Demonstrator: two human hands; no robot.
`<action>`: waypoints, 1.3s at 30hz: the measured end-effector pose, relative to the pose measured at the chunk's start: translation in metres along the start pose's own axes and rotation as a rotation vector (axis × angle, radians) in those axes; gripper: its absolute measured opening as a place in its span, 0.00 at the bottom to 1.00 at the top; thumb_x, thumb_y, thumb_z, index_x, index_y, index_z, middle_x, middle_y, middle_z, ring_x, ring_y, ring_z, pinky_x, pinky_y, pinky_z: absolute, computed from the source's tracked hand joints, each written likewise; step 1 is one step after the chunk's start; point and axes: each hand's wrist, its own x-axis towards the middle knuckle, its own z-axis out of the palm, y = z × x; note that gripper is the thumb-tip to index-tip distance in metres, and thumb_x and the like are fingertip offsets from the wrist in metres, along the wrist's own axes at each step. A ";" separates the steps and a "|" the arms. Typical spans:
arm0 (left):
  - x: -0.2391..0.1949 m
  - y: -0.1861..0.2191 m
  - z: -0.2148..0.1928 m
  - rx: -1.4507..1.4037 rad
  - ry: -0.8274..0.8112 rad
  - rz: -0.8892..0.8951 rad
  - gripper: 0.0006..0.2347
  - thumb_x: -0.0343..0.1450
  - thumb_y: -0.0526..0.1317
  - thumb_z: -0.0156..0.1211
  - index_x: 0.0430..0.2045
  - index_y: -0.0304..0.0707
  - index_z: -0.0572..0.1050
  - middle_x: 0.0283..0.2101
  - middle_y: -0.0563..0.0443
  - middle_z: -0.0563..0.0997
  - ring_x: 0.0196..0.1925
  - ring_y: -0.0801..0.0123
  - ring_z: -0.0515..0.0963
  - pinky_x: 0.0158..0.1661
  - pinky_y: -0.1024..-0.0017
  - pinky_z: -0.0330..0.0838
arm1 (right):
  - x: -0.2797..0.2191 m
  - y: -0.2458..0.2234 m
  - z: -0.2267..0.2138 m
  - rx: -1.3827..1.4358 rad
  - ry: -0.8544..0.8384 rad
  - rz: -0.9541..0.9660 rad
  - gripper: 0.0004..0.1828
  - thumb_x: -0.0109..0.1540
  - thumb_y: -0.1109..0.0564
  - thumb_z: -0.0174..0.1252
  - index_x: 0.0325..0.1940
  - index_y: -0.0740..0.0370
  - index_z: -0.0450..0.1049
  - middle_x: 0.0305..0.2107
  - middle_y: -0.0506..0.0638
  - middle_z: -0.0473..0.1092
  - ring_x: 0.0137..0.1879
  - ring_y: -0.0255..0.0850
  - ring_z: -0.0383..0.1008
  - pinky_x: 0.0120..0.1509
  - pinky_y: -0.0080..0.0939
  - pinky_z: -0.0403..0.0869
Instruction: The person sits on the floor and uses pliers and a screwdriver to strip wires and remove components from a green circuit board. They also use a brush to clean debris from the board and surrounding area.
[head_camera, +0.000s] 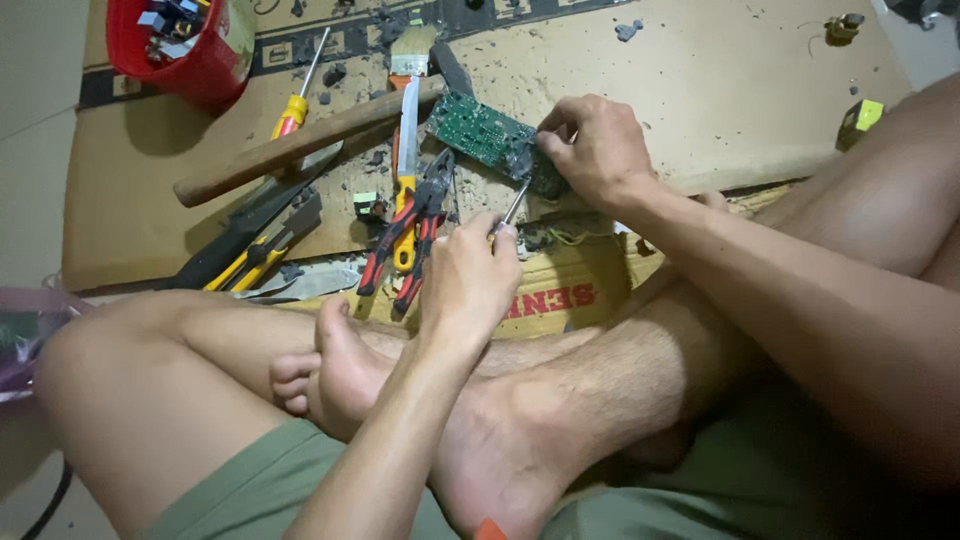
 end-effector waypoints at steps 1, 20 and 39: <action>0.000 0.000 0.000 0.000 0.000 0.000 0.13 0.73 0.46 0.46 0.41 0.45 0.78 0.40 0.32 0.83 0.43 0.32 0.79 0.43 0.43 0.69 | -0.001 -0.003 -0.001 0.000 0.000 0.000 0.05 0.64 0.54 0.63 0.39 0.54 0.83 0.37 0.51 0.79 0.40 0.44 0.77 0.46 0.47 0.74; -0.012 0.007 -0.020 -0.192 0.074 0.011 0.17 0.71 0.45 0.49 0.48 0.42 0.80 0.45 0.33 0.83 0.54 0.38 0.80 0.53 0.47 0.73 | -0.003 -0.033 0.001 0.001 -0.275 0.210 0.21 0.63 0.44 0.58 0.54 0.57 0.79 0.41 0.60 0.78 0.55 0.59 0.77 0.56 0.63 0.75; -0.016 0.003 -0.023 -0.234 0.228 0.035 0.18 0.73 0.44 0.43 0.51 0.36 0.76 0.46 0.33 0.81 0.53 0.39 0.80 0.54 0.46 0.71 | -0.047 -0.053 -0.014 1.360 -0.464 1.004 0.13 0.71 0.56 0.48 0.57 0.65 0.61 0.42 0.49 0.62 0.49 0.39 0.72 0.60 0.43 0.81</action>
